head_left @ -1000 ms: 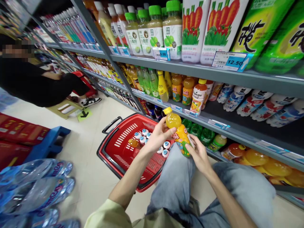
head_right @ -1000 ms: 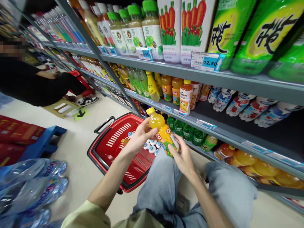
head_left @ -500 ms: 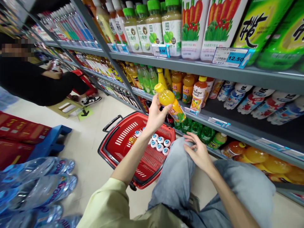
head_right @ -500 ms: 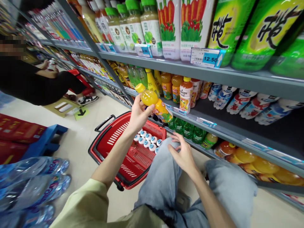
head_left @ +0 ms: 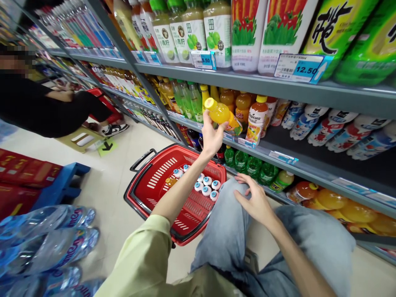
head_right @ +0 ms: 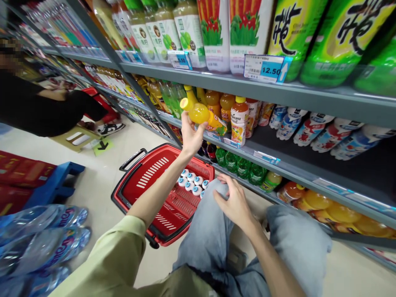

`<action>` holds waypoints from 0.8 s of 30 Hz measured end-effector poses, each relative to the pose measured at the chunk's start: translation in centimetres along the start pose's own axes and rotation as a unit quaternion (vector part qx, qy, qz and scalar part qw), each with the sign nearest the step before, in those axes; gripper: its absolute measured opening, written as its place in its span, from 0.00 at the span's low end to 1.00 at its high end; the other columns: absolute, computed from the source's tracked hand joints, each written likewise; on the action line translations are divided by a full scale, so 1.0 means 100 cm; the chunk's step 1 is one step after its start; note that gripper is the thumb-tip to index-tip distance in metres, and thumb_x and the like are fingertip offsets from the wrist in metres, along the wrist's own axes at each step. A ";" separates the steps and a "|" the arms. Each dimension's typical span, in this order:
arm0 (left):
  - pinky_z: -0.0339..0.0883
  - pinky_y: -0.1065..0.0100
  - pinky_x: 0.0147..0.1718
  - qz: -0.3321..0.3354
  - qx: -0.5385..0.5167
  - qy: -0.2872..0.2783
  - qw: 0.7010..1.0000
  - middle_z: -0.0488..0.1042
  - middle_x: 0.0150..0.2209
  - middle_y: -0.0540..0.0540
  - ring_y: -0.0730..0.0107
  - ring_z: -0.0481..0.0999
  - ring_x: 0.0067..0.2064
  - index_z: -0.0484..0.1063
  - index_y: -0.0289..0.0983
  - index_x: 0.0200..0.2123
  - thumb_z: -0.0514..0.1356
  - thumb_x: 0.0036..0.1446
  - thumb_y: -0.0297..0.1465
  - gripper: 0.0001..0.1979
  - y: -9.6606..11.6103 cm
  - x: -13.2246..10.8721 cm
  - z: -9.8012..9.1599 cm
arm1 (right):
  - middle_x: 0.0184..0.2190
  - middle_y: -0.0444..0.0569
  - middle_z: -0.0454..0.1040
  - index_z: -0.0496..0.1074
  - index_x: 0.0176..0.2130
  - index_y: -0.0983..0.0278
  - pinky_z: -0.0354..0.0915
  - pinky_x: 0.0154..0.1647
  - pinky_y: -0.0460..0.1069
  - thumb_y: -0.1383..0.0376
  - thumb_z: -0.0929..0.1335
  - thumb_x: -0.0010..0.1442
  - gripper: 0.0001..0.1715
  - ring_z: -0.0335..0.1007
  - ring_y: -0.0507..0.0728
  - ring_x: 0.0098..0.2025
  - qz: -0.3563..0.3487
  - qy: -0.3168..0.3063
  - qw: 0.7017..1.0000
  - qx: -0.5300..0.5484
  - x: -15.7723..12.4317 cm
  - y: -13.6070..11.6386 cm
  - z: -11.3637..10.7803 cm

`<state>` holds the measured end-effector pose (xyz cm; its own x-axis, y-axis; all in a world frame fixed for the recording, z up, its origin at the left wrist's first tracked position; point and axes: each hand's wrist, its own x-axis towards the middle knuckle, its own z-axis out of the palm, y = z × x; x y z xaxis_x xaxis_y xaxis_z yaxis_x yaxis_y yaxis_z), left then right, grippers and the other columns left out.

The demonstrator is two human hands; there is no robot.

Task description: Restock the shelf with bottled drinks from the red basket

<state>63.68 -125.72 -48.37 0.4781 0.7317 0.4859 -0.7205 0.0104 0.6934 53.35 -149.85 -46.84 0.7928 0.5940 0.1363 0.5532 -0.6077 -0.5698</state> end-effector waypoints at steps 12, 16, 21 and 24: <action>0.71 0.53 0.61 0.053 0.172 -0.086 0.980 0.75 0.61 0.35 0.52 0.77 0.60 0.57 0.37 0.67 0.61 0.63 0.51 0.38 -0.043 0.021 0.013 | 0.59 0.54 0.75 0.67 0.61 0.59 0.70 0.59 0.60 0.62 0.69 0.64 0.27 0.72 0.62 0.59 -0.016 -0.021 0.999 -0.045 -0.001 0.000 -0.001; 0.68 0.53 0.63 0.051 0.193 -0.117 0.973 0.72 0.64 0.33 0.51 0.76 0.61 0.55 0.36 0.70 0.59 0.64 0.51 0.39 -0.044 0.026 0.014 | 0.59 0.54 0.74 0.67 0.62 0.59 0.68 0.62 0.61 0.62 0.69 0.64 0.27 0.71 0.62 0.59 -0.013 -0.026 0.998 -0.056 -0.002 0.002 0.000; 0.67 0.51 0.62 0.061 0.198 -0.200 0.958 0.75 0.60 0.33 0.51 0.78 0.58 0.56 0.35 0.70 0.60 0.64 0.51 0.39 -0.040 0.045 0.018 | 0.59 0.54 0.74 0.67 0.62 0.59 0.68 0.63 0.61 0.62 0.69 0.64 0.27 0.70 0.62 0.59 -0.013 -0.032 0.997 -0.064 -0.002 0.002 0.000; 0.69 0.50 0.60 0.050 0.220 -0.248 0.942 0.78 0.56 0.33 0.50 0.80 0.55 0.57 0.34 0.70 0.61 0.64 0.48 0.39 -0.038 0.061 0.021 | 0.58 0.54 0.74 0.67 0.62 0.59 0.68 0.62 0.61 0.63 0.69 0.64 0.27 0.70 0.62 0.59 -0.012 -0.030 0.997 -0.068 -0.002 0.004 -0.001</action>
<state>70.43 -122.75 -46.92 0.6743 0.3038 0.6731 -0.5480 -0.4052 0.7318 53.38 -150.22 -47.03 0.7644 0.6375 0.0965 0.6046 -0.6568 -0.4506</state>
